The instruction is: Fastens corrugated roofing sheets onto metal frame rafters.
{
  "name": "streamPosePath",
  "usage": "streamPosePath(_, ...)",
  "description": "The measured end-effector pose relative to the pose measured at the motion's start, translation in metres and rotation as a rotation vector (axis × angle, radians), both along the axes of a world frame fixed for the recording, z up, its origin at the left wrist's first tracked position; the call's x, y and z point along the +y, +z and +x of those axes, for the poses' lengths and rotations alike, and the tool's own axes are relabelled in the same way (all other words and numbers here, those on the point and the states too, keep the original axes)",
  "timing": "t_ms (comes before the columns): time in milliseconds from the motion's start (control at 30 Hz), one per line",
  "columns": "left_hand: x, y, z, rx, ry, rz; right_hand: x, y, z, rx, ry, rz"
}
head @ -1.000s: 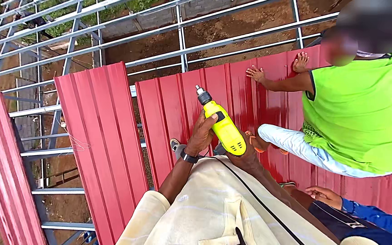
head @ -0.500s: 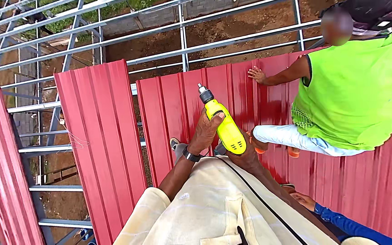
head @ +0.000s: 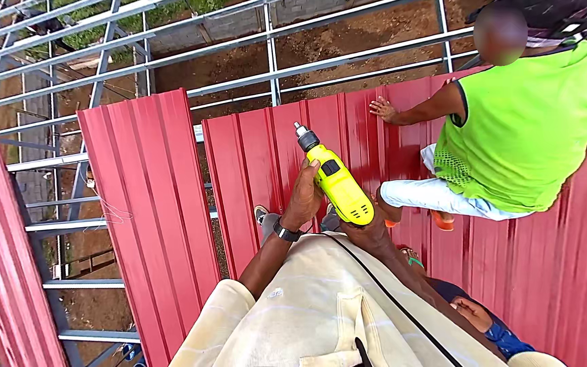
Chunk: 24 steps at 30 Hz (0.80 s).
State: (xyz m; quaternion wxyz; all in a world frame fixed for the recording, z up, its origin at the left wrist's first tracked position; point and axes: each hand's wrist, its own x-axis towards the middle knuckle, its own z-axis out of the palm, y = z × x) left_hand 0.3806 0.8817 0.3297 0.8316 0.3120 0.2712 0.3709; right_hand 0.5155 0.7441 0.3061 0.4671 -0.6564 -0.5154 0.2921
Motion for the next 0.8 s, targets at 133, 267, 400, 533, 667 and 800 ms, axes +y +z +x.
streamPosePath(133,0.0,-0.0006,-0.001,-0.006,0.012,-0.007,-0.001,0.0,-0.0013,-0.025,-0.012,-0.029)
streamPosePath(267,0.002,-0.0006,-0.0019,-0.01,0.006,0.0,0.0012,-0.0023,-0.0021,-0.009,-0.009,0.006)
streamPosePath(400,0.0034,0.0001,-0.002,0.01,0.005,0.016,0.0027,0.0007,-0.0044,0.023,-0.043,-0.017)
streamPosePath(533,0.0053,-0.0027,-0.0021,0.006,0.006,0.016,0.0051,-0.001,-0.0032,0.05,-0.03,-0.046)
streamPosePath(667,0.0072,-0.0032,0.0002,0.006,0.006,0.019,0.0054,-0.005,0.0002,0.057,-0.003,-0.038)
streamPosePath(800,0.0068,-0.0051,0.0024,0.022,0.021,0.017,0.006,-0.0048,-0.0002,0.086,-0.022,-0.042)
